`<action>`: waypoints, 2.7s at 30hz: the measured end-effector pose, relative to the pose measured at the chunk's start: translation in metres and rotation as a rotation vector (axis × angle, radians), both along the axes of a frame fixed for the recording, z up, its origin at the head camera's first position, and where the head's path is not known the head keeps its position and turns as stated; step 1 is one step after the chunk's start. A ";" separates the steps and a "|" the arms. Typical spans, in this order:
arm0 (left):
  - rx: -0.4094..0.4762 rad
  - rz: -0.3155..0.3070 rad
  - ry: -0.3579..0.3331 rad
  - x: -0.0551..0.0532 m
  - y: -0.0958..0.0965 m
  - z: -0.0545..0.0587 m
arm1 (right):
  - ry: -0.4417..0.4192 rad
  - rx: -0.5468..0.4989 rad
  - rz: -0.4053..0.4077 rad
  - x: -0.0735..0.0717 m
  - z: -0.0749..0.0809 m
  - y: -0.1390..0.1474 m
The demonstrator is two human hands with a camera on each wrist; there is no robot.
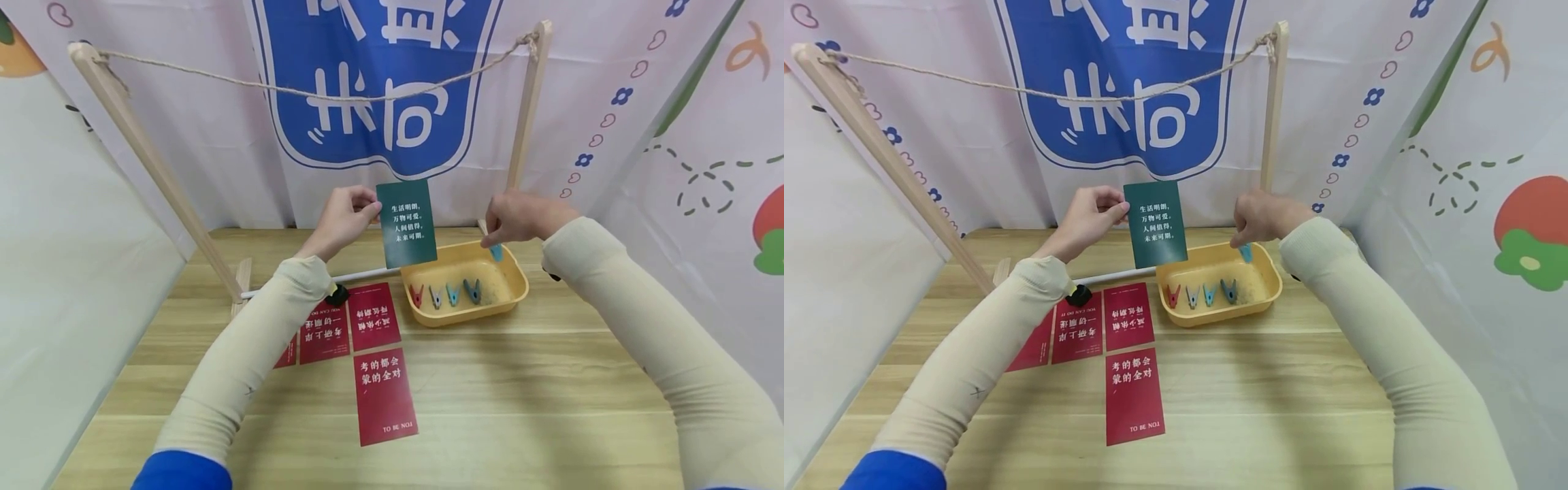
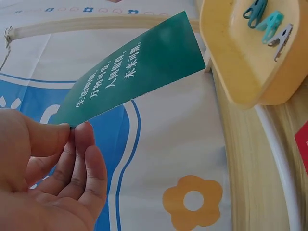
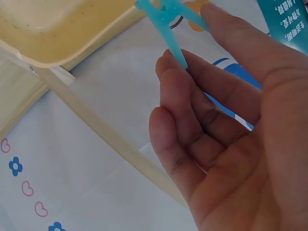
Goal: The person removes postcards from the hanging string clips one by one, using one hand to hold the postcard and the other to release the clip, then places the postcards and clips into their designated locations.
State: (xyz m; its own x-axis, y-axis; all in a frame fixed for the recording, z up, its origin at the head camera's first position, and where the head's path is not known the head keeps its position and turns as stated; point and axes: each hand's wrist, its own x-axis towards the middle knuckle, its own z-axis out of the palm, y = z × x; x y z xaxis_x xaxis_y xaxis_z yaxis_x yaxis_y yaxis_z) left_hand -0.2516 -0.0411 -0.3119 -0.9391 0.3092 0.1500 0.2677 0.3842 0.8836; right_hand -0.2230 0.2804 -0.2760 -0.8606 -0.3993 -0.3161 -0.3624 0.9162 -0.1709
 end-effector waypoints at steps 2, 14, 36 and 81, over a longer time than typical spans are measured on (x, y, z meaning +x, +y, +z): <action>-0.010 0.002 -0.005 0.002 -0.004 -0.002 | -0.005 -0.006 0.001 0.001 -0.004 0.001; -0.032 -0.019 -0.041 0.020 -0.027 -0.017 | -0.033 -0.017 0.000 0.004 -0.016 0.007; -0.047 0.019 -0.108 0.046 -0.073 -0.035 | -0.104 0.000 -0.049 0.002 -0.039 0.011; -0.097 0.095 -0.334 0.115 -0.171 -0.081 | -0.115 0.152 -0.120 -0.004 -0.090 0.005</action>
State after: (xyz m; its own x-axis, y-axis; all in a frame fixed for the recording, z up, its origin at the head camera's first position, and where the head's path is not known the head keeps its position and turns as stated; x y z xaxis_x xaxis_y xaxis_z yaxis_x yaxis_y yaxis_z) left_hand -0.1363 -0.2116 -0.3928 -0.9564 0.2163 -0.1961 -0.0708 0.4798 0.8745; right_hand -0.2267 0.2855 -0.3661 -0.8538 -0.2362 -0.4639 -0.2352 0.9700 -0.0611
